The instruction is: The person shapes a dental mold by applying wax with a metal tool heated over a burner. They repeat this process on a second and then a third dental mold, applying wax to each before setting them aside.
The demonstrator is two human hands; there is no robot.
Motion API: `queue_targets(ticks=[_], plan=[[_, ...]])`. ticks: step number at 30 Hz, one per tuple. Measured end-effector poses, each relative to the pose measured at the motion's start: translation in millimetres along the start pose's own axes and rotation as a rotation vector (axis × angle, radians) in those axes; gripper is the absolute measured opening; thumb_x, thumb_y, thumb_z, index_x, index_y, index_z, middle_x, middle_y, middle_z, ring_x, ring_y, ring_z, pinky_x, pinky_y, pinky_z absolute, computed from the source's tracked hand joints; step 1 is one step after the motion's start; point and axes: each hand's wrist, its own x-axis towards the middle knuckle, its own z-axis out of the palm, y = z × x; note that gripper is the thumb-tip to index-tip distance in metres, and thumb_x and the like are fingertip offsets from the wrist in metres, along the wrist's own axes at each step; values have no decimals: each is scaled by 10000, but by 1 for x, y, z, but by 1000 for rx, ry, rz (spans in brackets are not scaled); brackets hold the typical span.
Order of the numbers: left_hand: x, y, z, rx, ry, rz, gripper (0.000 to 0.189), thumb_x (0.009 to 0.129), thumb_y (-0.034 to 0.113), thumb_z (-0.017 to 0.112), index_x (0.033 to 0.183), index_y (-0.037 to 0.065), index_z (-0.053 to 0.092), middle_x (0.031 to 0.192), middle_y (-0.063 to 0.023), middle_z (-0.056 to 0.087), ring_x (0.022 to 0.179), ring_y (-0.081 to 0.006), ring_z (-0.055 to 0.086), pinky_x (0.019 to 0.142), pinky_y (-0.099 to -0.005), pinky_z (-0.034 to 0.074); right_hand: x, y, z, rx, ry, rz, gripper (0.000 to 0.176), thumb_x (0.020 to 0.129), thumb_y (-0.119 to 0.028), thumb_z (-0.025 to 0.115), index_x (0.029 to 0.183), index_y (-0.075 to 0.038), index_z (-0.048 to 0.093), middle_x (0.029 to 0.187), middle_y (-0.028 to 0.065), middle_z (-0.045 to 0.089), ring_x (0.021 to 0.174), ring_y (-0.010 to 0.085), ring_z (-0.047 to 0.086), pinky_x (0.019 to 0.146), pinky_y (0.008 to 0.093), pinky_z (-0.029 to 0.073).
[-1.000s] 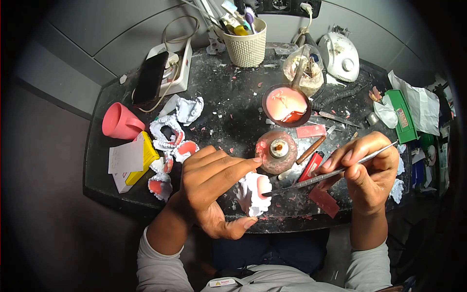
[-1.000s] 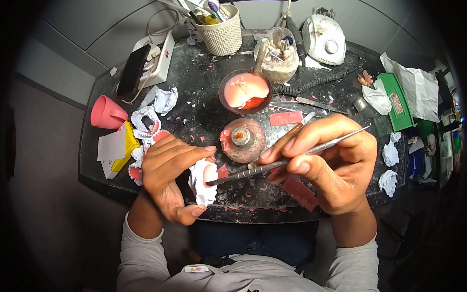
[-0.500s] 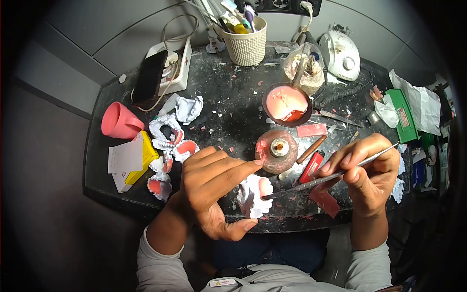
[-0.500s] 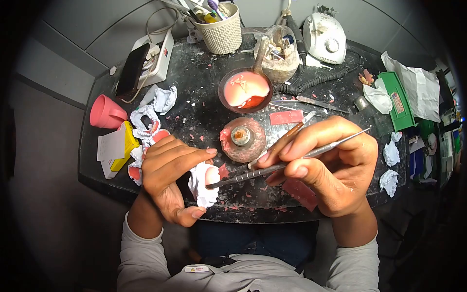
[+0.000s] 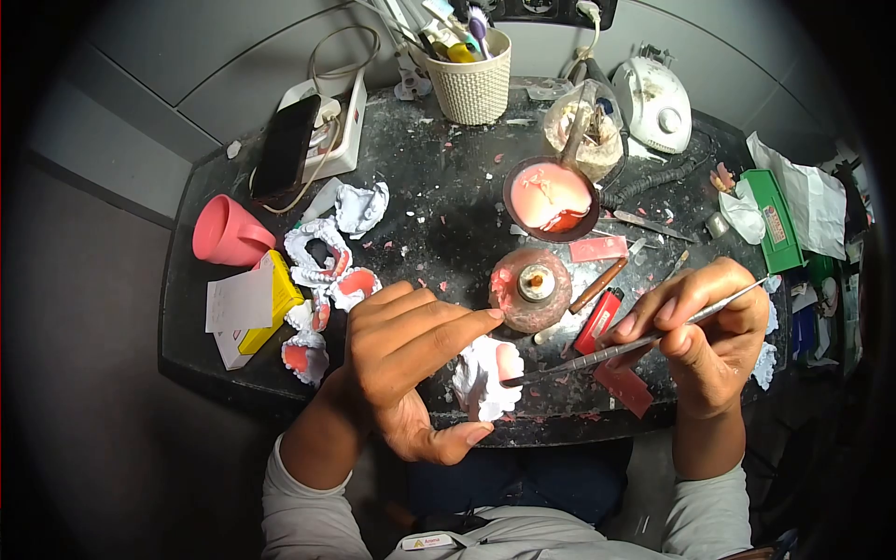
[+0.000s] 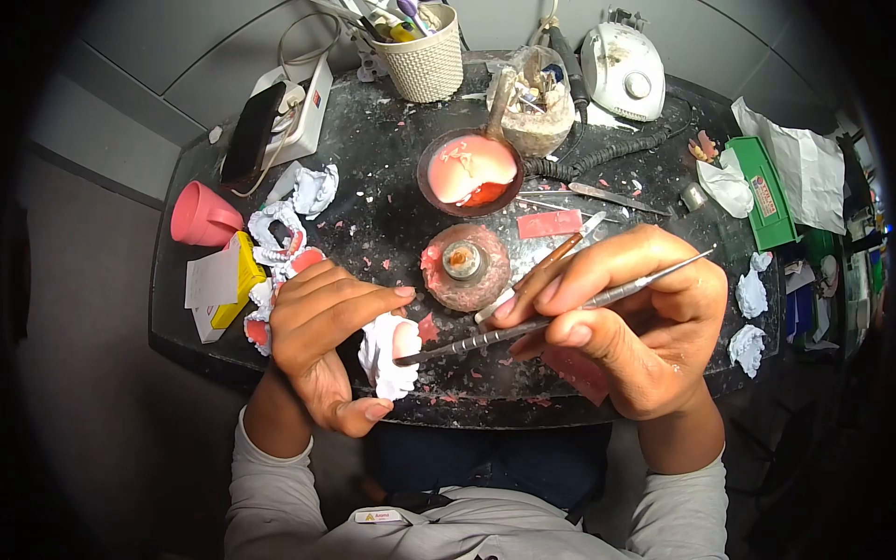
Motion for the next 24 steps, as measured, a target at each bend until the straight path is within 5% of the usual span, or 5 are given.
queue_targets(ticks=[16, 19, 21, 22, 24], plan=[[1, 1, 0, 0, -1, -16, 644, 708, 523, 660, 953, -70, 719, 810, -166, 725, 572, -250, 627, 536, -329, 395, 2, -3, 0, -56, -53, -22, 112, 894, 38, 656, 930, 103, 573, 860, 292, 683, 825, 344, 729, 672, 407, 630], [0, 2, 0, -1, -5, -21, 642, 708, 529, 660, 932, -69, 722, 788, -161, 719, 563, -249, 621, 532, -328, 390, 1, -3, 8, 31, 61, 31, 97, 885, 53, 653, 920, 113, 585, 860, 291, 683, 825, 347, 730, 671, 405, 631], [0, 2, 0, -3, -5, -22, 644, 708, 533, 659, 928, -69, 723, 779, -159, 716, 557, -248, 616, 530, -329, 388, 1, -5, 9, -98, 93, 75, 310, 921, -181, 747, 907, 17, 509, 757, 199, 643, 749, 285, 716, 690, 454, 643], [0, 2, -1, -5, -6, -22, 647, 709, 538, 658, 923, -69, 723, 771, -158, 713, 551, -247, 610, 528, -331, 385, 1, -4, 7, -98, 93, 75, 310, 921, -181, 747, 907, 17, 509, 757, 199, 643, 749, 285, 716, 690, 454, 643], [-1, 1, -1, -7, -3, -22, 649, 712, 540, 655, 923, -70, 723, 768, -157, 712, 547, -246, 607, 526, -332, 383, 1, -2, 2, -20, -1, -2, 71, 871, 60, 658, 877, 113, 610, 841, 270, 687, 815, 355, 733, 659, 401, 631]])
